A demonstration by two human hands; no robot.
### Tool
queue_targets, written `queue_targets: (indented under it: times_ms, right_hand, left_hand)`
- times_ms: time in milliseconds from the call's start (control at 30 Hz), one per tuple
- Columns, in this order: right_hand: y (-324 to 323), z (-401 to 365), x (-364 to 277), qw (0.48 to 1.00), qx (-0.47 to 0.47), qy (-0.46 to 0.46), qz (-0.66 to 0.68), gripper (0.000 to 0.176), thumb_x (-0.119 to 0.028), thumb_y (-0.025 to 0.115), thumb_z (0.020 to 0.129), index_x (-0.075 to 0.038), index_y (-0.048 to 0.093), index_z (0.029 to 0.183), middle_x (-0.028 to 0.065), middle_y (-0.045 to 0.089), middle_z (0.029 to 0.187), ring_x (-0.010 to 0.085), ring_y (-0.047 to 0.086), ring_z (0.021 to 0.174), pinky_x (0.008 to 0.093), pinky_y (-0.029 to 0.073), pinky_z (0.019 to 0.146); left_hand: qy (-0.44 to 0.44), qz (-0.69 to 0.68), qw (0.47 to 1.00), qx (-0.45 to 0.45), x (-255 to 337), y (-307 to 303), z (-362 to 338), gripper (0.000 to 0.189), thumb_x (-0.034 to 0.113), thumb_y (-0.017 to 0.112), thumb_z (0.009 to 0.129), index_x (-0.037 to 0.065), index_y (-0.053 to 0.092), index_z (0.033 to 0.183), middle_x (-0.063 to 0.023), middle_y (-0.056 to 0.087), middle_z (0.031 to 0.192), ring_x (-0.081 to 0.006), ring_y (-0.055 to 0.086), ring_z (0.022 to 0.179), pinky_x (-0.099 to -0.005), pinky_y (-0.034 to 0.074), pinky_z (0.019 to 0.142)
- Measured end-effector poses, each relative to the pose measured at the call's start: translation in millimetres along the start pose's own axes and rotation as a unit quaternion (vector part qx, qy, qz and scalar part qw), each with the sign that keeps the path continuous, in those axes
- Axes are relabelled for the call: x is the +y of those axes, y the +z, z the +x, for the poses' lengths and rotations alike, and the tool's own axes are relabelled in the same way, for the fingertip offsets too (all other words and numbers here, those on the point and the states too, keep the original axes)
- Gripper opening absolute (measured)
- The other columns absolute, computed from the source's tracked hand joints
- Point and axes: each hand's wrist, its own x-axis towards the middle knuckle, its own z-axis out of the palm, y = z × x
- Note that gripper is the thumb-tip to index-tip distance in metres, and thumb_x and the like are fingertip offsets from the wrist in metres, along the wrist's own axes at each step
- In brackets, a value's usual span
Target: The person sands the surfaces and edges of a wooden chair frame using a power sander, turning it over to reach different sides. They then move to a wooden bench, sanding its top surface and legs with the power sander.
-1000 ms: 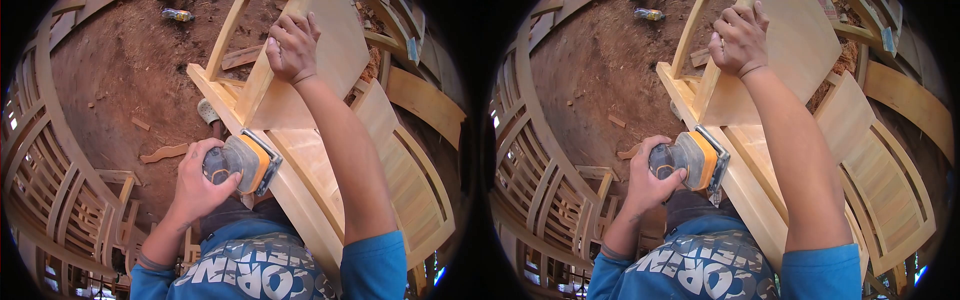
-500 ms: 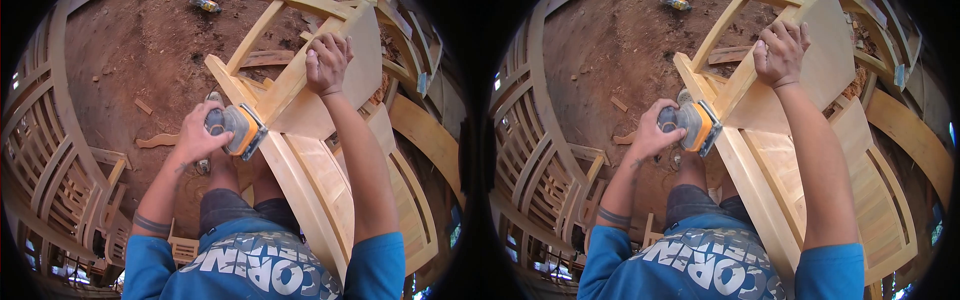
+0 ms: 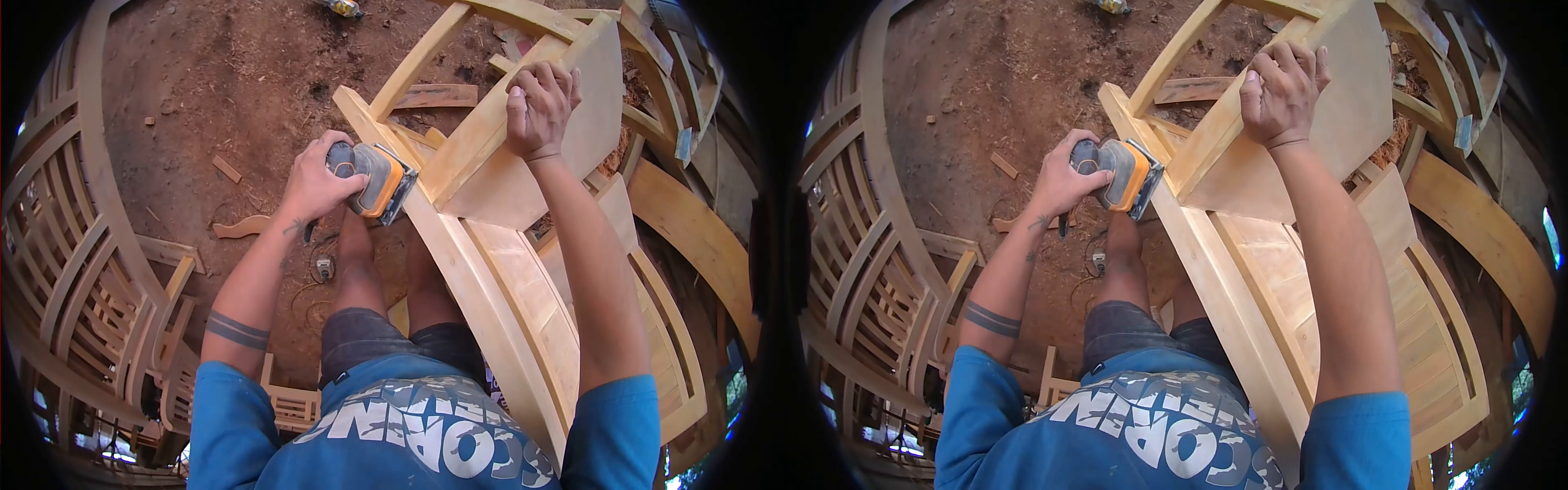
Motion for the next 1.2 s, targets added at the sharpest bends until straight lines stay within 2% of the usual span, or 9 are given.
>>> queue_targets:
  times_ms: [233, 400, 600, 700, 733, 833, 967, 1100, 1200]
  right_hand:
    - [0, 1, -3, 1.0, 0.004, 0.006, 0.006, 0.017, -0.024, 0.053, 0.078, -0.013, 0.065, 0.077, 0.0025, 0.061, 0.098, 0.027, 0.05, 0.116, 0.057, 0.017, 0.118]
    - [0, 0, -1, 1.0, 0.002, 0.003, -0.002, 0.017, -0.025, 0.053, 0.077, -0.013, 0.065, 0.078, 0.0027, 0.061, 0.097, 0.0272, 0.05, 0.117, 0.0565, 0.017, 0.118]
    - [1, 0, -2, 1.0, 0.005, 0.002, 0.005, 0.017, -0.024, 0.053, 0.078, -0.013, 0.065, 0.078, 0.0029, 0.06, 0.097, 0.0277, 0.05, 0.116, 0.0572, 0.017, 0.118]
    - [-1, 0, -1, 1.0, 0.004, -0.002, 0.007, 0.016, -0.024, 0.053, 0.078, -0.013, 0.065, 0.078, 0.0027, 0.06, 0.097, 0.028, 0.05, 0.116, 0.0573, 0.016, 0.118]
    - [-1, 1, -1, 1.0, 0.006, -0.005, 0.009, 0.016, -0.024, 0.053, 0.078, -0.013, 0.065, 0.078, 0.0026, 0.06, 0.097, 0.028, 0.05, 0.116, 0.0573, 0.016, 0.118]
    - [0, 1, -2, 1.0, 0.004, 0.004, 0.007, 0.016, -0.024, 0.053, 0.078, -0.013, 0.065, 0.078, 0.0022, 0.06, 0.097, 0.028, 0.05, 0.116, 0.0573, 0.016, 0.118]
    - [0, 3, -1, 1.0, -0.002, 0.002, 0.008, 0.016, -0.023, 0.053, 0.078, -0.013, 0.065, 0.078, 0.0021, 0.061, 0.097, 0.0277, 0.05, 0.116, 0.0573, 0.017, 0.118]
    - [0, 0, 0, 1.0, 0.009, -0.002, 0.011, 0.015, -0.022, 0.054, 0.078, -0.013, 0.066, 0.079, 0.0019, 0.061, 0.097, 0.0276, 0.05, 0.116, 0.0573, 0.018, 0.117]
    - [0, 0, -2, 1.0, 0.015, -0.004, 0.011, 0.015, -0.022, 0.055, 0.077, -0.013, 0.066, 0.08, 0.002, 0.061, 0.097, 0.0277, 0.05, 0.116, 0.0576, 0.019, 0.117]
  left_hand:
    - [0.063, -0.036, 0.997, -0.006, 26, 4, -37, 0.055, 0.03, 0.083, 0.066, 0.009, 0.062, 0.113, -0.0175, 0.065, 0.105, -0.0344, 0.066, 0.1, -0.0436, 0.053, 0.09]
    - [-0.032, 0.002, 0.999, 0.019, 15, 3, 0, 0.055, 0.031, 0.082, 0.066, 0.009, 0.062, 0.112, -0.0184, 0.066, 0.103, -0.0357, 0.066, 0.1, -0.0438, 0.053, 0.09]
    - [0.023, 0.014, 1.0, 0.011, 20, 5, -27, 0.055, 0.026, 0.084, 0.067, 0.01, 0.061, 0.115, -0.0134, 0.069, 0.1, -0.0256, 0.069, 0.094, -0.0387, 0.054, 0.085]
    - [-0.021, -0.012, 1.0, 0.015, 32, 7, -19, 0.058, 0.033, 0.082, 0.066, 0.007, 0.062, 0.114, -0.0199, 0.068, 0.104, -0.0373, 0.066, 0.101, -0.0449, 0.052, 0.092]
    - [-0.021, 0.013, 0.999, 0.023, 31, 6, -9, 0.056, 0.027, 0.084, 0.068, 0.009, 0.061, 0.115, -0.0162, 0.069, 0.103, -0.0264, 0.069, 0.096, -0.0388, 0.054, 0.086]
    - [-0.065, -0.004, 0.998, 0.028, 18, 0, 22, 0.06, 0.032, 0.083, 0.066, 0.006, 0.062, 0.115, -0.019, 0.07, 0.105, -0.0349, 0.07, 0.098, -0.0427, 0.055, 0.088]
    - [-0.093, -0.026, 0.995, 0.006, -6, -1, 8, 0.059, 0.03, 0.083, 0.068, 0.007, 0.061, 0.118, -0.017, 0.071, 0.105, -0.0309, 0.071, 0.097, -0.0412, 0.055, 0.086]
    - [0.013, 0.003, 1.0, 0.023, 17, 6, -45, 0.056, 0.027, 0.083, 0.068, 0.009, 0.061, 0.116, -0.0178, 0.067, 0.104, -0.0332, 0.067, 0.098, -0.0425, 0.054, 0.088]
    - [0.027, -0.003, 1.0, -0.002, 38, 7, -56, 0.054, 0.022, 0.083, 0.067, 0.008, 0.06, 0.114, -0.0122, 0.067, 0.1, -0.023, 0.067, 0.092, -0.0364, 0.054, 0.084]
